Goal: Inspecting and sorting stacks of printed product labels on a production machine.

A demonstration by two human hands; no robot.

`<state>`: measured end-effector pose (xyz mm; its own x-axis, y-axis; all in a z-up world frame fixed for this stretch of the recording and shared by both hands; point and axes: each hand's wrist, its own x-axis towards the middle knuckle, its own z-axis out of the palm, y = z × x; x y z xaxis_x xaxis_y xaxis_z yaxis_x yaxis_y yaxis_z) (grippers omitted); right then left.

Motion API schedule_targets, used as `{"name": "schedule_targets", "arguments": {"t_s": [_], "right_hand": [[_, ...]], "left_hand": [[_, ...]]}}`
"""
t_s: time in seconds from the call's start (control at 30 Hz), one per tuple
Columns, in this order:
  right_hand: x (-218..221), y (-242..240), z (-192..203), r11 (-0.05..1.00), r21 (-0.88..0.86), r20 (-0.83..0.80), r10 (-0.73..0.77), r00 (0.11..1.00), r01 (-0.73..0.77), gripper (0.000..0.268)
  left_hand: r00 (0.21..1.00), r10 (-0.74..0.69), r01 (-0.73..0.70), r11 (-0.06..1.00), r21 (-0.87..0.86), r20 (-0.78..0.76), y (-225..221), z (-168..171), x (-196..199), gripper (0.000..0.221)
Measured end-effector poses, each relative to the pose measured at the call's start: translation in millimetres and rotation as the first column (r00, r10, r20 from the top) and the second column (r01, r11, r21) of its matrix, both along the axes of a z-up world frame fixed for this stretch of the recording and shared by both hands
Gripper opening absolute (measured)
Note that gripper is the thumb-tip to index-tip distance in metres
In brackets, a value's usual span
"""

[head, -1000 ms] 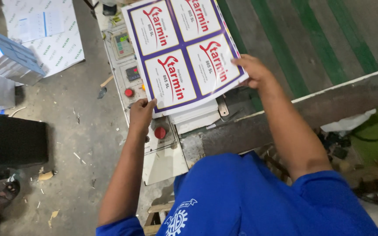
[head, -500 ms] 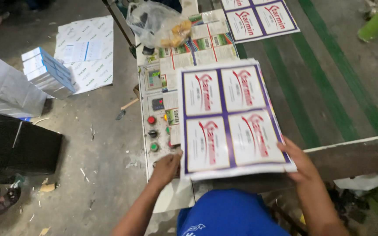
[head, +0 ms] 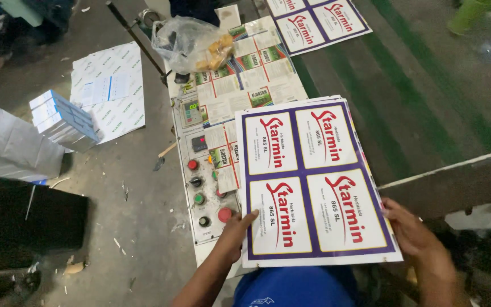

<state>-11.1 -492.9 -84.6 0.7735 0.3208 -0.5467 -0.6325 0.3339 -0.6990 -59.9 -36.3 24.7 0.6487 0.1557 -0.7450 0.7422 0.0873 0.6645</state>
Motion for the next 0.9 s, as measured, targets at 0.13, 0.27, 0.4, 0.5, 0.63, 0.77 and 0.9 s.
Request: {"name": "schedule_targets", "arguments": {"t_s": [0.13, 0.27, 0.4, 0.5, 0.63, 0.77, 0.9], "right_hand": [[42.3, 27.2, 3.0, 0.988, 0.125, -0.035, -0.086, 0.996, 0.09, 0.058], [44.2, 65.1, 4.7, 0.978, -0.18, 0.109, -0.087, 0.99, 0.105, 0.054], [17.9, 79.2, -8.7, 0.915, -0.334, 0.406, -0.079, 0.91, 0.228, 0.05], [-35.6, 81.2, 33.3, 0.854, -0.426, 0.476, -0.069, 0.877, 0.298, 0.045], [-119.8, 63.0, 71.6, 0.86, -0.323, 0.43, -0.239, 0.871, 0.395, 0.05], [-204.3, 37.7, 93.5, 0.66, -0.419, 0.524, -0.385, 0.76, 0.624, 0.045], [-295.4, 25.5, 106.6, 0.431, -0.4, 0.526, -0.615, 0.588, 0.809, 0.047]], "left_hand": [[0.993, 0.005, -0.038, 0.96, -0.276, -0.116, -7.5, 3.5, 8.4, 0.049], [0.996, 0.091, -0.09, 0.951, -0.296, -0.011, -7.1, -14.1, 8.3, 0.046], [0.964, -0.1, 0.093, 0.995, 0.038, 0.248, -19.0, 7.1, 3.5, 0.055], [0.865, -0.277, 0.267, 0.96, 0.084, 0.418, -16.4, -3.1, -5.0, 0.06], [0.738, -0.502, 0.534, 0.843, 0.065, 0.45, -33.8, -8.7, 7.4, 0.061], [0.67, -0.631, 0.672, 0.74, 0.044, 0.391, -110.2, 35.9, -1.5, 0.061], [0.474, -0.826, 0.846, 0.523, 0.104, 0.305, -191.7, 54.6, -9.6, 0.053]]}}
